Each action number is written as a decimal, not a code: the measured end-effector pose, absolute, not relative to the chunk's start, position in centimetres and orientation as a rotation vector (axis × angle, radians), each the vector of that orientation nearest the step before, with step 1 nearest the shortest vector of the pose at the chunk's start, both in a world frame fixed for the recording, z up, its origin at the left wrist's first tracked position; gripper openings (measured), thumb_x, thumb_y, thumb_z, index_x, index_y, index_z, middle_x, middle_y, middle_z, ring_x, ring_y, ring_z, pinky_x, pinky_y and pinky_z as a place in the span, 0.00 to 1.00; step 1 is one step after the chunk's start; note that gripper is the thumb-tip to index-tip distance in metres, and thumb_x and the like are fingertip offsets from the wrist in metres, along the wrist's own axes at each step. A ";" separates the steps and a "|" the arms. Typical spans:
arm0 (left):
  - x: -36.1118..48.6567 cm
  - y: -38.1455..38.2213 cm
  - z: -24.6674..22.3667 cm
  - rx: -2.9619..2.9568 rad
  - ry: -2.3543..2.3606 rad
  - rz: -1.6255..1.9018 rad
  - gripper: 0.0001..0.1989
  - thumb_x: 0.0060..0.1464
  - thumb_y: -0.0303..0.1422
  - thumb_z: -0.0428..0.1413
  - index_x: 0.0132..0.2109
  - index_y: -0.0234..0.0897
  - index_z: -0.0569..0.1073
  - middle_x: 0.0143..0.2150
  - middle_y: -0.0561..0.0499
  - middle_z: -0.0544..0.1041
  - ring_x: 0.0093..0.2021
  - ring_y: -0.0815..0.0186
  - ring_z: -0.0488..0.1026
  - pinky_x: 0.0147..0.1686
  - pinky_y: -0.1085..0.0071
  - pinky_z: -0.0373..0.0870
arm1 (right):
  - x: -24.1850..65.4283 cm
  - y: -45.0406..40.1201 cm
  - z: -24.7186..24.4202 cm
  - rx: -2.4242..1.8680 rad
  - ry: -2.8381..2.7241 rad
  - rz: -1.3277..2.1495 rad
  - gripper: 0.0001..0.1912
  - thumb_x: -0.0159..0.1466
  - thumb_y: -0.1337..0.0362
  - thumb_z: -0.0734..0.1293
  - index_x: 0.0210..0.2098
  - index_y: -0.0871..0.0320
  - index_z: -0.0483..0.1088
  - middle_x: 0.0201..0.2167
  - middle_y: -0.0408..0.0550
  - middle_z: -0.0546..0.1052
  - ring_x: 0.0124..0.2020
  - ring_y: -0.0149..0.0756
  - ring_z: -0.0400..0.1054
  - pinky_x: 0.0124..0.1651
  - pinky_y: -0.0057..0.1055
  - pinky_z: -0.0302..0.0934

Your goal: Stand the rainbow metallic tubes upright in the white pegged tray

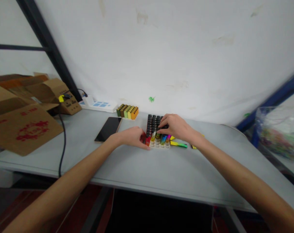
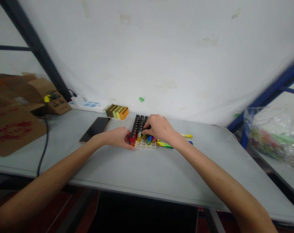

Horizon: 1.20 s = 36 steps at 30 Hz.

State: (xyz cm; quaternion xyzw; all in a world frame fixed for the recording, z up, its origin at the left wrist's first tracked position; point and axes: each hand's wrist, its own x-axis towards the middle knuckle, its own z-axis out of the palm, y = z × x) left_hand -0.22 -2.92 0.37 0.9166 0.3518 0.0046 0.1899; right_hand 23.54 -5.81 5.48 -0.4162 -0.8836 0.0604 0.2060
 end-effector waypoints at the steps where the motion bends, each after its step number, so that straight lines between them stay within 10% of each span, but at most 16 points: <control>1: -0.2 -2.9 0.4 2.576 0.991 0.005 0.29 0.45 0.62 0.58 0.28 0.37 0.76 0.22 0.51 0.76 0.23 0.65 0.69 0.25 0.69 0.58 | 23.6 -5.8 5.6 -1.160 -2.469 0.177 0.06 0.60 0.57 0.75 0.31 0.52 0.83 0.32 0.46 0.81 0.37 0.40 0.73 0.40 0.32 0.64; 18: -0.2 -2.9 0.5 2.594 0.989 0.026 0.29 0.45 0.61 0.59 0.25 0.37 0.73 0.21 0.51 0.75 0.22 0.66 0.69 0.24 0.69 0.57 | 27.2 -7.4 7.6 -1.143 -2.364 0.069 0.11 0.69 0.61 0.66 0.42 0.56 0.80 0.38 0.50 0.81 0.37 0.38 0.74 0.45 0.37 0.67; 26: -0.3 -3.2 0.9 2.572 1.015 0.025 0.27 0.45 0.60 0.60 0.28 0.37 0.76 0.24 0.50 0.77 0.26 0.64 0.71 0.27 0.70 0.61 | 34.5 -6.8 0.1 -1.224 -2.583 0.217 0.14 0.68 0.60 0.65 0.50 0.56 0.76 0.48 0.55 0.77 0.49 0.44 0.72 0.55 0.42 0.66; 36: -0.2 -3.0 0.8 2.582 1.042 -0.010 0.28 0.45 0.60 0.59 0.28 0.36 0.75 0.24 0.50 0.77 0.25 0.64 0.71 0.26 0.69 0.60 | 34.6 -7.6 -0.3 -1.301 -2.276 0.330 0.16 0.69 0.53 0.64 0.44 0.58 0.75 0.39 0.52 0.78 0.38 0.40 0.73 0.44 0.39 0.69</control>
